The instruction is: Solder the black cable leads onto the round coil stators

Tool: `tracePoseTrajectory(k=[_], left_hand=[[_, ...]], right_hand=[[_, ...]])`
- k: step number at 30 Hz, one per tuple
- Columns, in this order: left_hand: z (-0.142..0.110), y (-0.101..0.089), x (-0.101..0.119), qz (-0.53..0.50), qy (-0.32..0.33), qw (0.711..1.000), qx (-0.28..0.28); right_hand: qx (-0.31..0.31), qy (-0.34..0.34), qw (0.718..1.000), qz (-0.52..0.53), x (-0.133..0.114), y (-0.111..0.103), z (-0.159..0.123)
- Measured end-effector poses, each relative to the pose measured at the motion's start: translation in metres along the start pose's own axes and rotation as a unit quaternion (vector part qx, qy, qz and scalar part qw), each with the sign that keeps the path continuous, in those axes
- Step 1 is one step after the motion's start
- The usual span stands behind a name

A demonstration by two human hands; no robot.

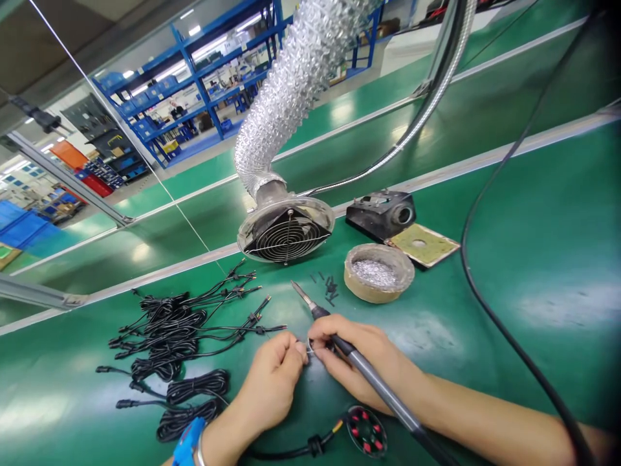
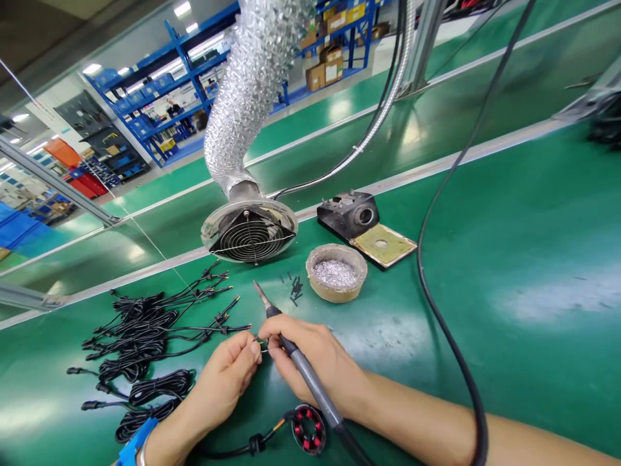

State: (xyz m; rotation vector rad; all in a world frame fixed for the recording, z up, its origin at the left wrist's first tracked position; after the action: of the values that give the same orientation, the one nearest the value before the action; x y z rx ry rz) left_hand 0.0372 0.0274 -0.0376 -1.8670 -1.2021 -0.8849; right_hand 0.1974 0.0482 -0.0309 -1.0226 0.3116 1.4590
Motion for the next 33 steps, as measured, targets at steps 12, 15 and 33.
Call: tracePoseTrajectory(k=[12, 15, 33], left_hand=[[0.004, 0.000, 0.003, -0.025, -0.038, 0.999, -0.003], [0.003, 0.001, 0.005, -0.038, -0.042, 0.998, -0.009], [0.003, 0.000, 0.000, -0.030, -0.034, 0.999, -0.024]], right_hand=[[0.015, -0.042, 0.998, 0.034, -0.002, -0.015, -0.002], [0.022, -0.070, 0.997, 0.012, -0.007, -0.029, -0.004], [-0.012, -0.104, 0.994, 0.013, -0.031, -0.047, -0.004]])
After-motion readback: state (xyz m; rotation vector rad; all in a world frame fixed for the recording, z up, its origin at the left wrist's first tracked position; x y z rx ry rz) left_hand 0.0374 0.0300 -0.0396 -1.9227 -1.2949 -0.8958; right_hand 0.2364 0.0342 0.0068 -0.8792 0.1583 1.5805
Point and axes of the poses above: each hand's wrist, its own z-axis towards the middle knuckle, its own y-axis out of the palm, x = y × z, the point moved 3 cm from there along z, towards the middle knuckle, and after that the axes turned 5 degrees about -y, right-handed, at the moved point
